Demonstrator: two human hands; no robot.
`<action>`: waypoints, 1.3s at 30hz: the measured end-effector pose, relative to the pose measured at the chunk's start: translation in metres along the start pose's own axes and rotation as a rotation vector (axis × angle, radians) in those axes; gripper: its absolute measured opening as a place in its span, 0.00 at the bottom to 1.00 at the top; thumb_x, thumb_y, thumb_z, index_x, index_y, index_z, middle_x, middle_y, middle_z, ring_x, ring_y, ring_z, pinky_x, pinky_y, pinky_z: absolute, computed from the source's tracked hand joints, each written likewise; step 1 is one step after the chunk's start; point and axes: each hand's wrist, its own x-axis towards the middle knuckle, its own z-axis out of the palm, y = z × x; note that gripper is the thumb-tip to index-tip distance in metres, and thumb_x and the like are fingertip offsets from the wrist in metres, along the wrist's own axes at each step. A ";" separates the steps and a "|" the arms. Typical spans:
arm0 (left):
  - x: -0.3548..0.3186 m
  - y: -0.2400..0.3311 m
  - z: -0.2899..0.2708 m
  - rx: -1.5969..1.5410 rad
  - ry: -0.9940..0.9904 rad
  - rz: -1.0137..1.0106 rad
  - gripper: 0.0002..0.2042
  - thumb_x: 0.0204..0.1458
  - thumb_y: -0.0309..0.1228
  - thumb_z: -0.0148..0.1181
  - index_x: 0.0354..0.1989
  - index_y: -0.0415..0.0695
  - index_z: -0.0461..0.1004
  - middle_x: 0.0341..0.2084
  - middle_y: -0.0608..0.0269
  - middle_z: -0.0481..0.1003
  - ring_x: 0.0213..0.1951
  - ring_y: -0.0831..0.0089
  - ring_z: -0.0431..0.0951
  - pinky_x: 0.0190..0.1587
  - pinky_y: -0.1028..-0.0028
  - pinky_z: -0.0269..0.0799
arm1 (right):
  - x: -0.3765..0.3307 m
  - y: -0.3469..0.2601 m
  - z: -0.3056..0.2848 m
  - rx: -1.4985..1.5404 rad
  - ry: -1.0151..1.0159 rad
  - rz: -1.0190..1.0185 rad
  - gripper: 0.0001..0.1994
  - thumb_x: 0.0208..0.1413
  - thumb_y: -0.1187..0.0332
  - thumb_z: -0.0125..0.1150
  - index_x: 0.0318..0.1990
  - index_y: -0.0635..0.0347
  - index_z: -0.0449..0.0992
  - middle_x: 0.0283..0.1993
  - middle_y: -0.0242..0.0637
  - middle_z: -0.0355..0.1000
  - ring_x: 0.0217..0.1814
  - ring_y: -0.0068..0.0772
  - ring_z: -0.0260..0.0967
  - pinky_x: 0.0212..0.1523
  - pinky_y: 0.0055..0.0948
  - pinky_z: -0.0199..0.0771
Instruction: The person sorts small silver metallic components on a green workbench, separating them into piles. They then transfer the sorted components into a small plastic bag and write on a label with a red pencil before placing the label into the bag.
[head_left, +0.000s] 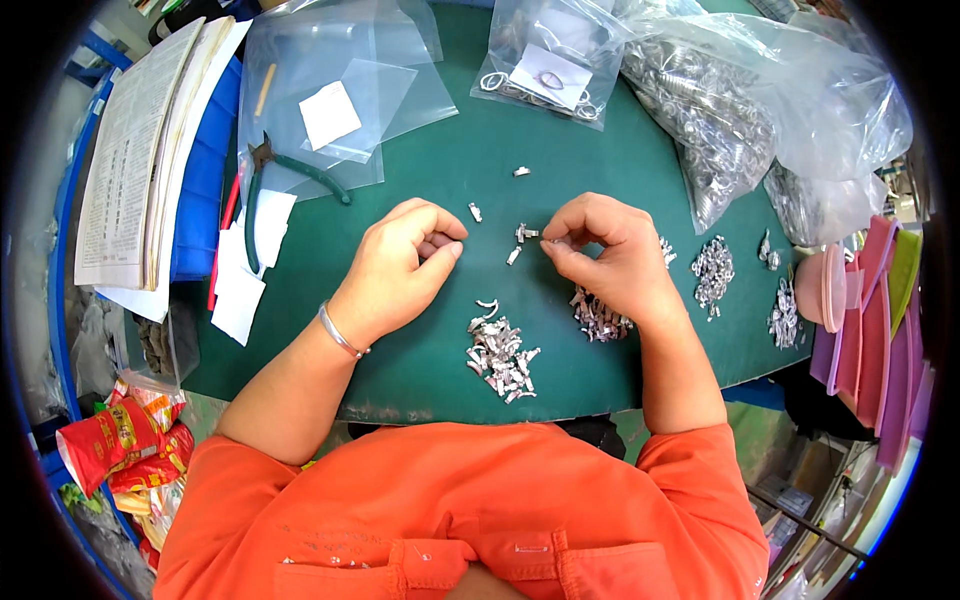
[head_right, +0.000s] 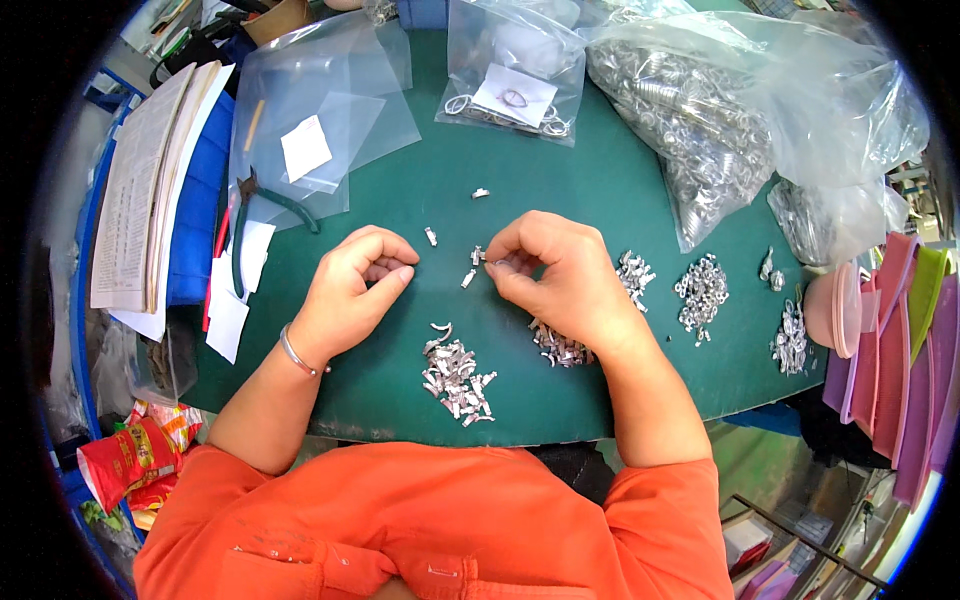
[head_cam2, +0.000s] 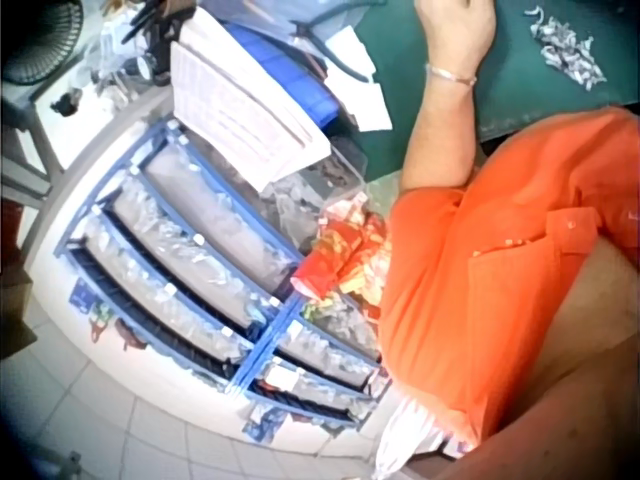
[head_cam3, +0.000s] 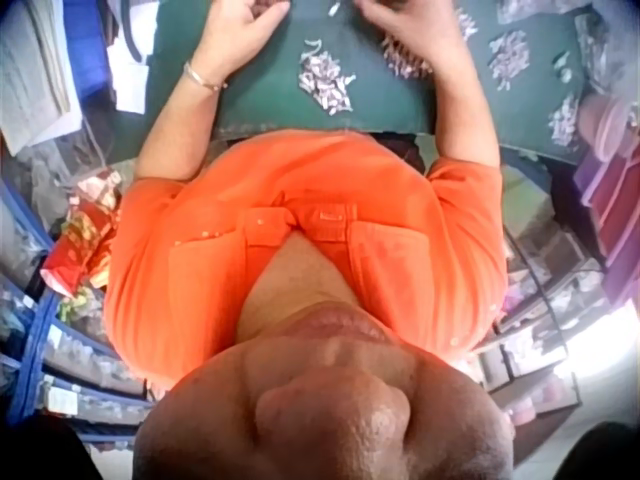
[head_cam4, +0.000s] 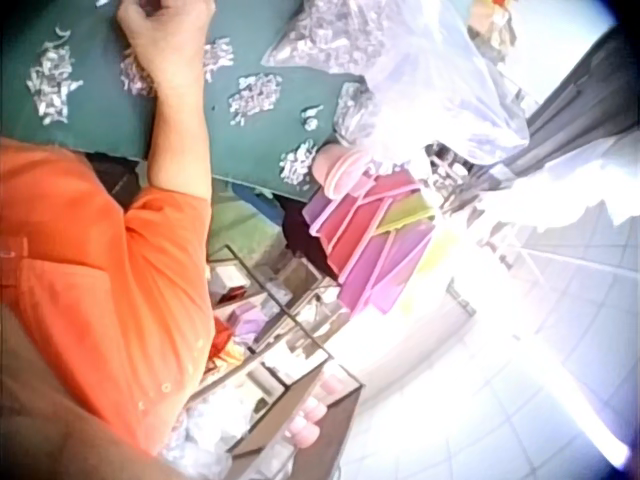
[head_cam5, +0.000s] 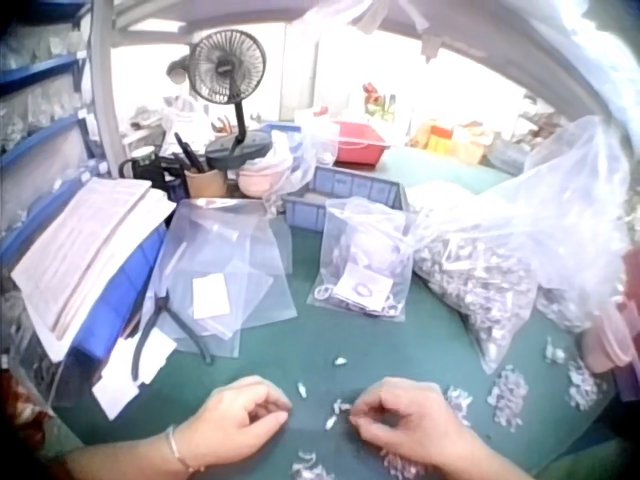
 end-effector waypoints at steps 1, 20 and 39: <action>0.000 0.000 0.000 -0.004 -0.002 0.000 0.05 0.52 0.20 0.59 0.37 0.35 0.77 0.37 0.62 0.74 0.34 0.77 0.77 0.39 0.78 0.74 | 0.001 -0.001 -0.001 -0.006 0.003 -0.012 0.09 0.46 0.79 0.69 0.35 0.64 0.78 0.31 0.35 0.75 0.30 0.23 0.73 0.32 0.23 0.75; -0.001 -0.004 0.001 -0.012 -0.013 -0.006 0.05 0.54 0.19 0.58 0.39 0.35 0.75 0.38 0.64 0.73 0.38 0.78 0.77 0.42 0.79 0.73 | -0.006 -0.001 -0.057 -0.131 -0.322 0.083 0.08 0.41 0.74 0.72 0.30 0.63 0.80 0.30 0.40 0.76 0.32 0.40 0.74 0.34 0.32 0.73; -0.001 -0.001 0.000 0.001 0.002 0.001 0.05 0.53 0.20 0.59 0.37 0.35 0.76 0.37 0.63 0.74 0.36 0.78 0.77 0.40 0.79 0.74 | 0.007 0.014 0.014 -0.382 -0.043 -0.149 0.07 0.48 0.75 0.65 0.36 0.63 0.79 0.35 0.39 0.71 0.41 0.45 0.69 0.42 0.39 0.72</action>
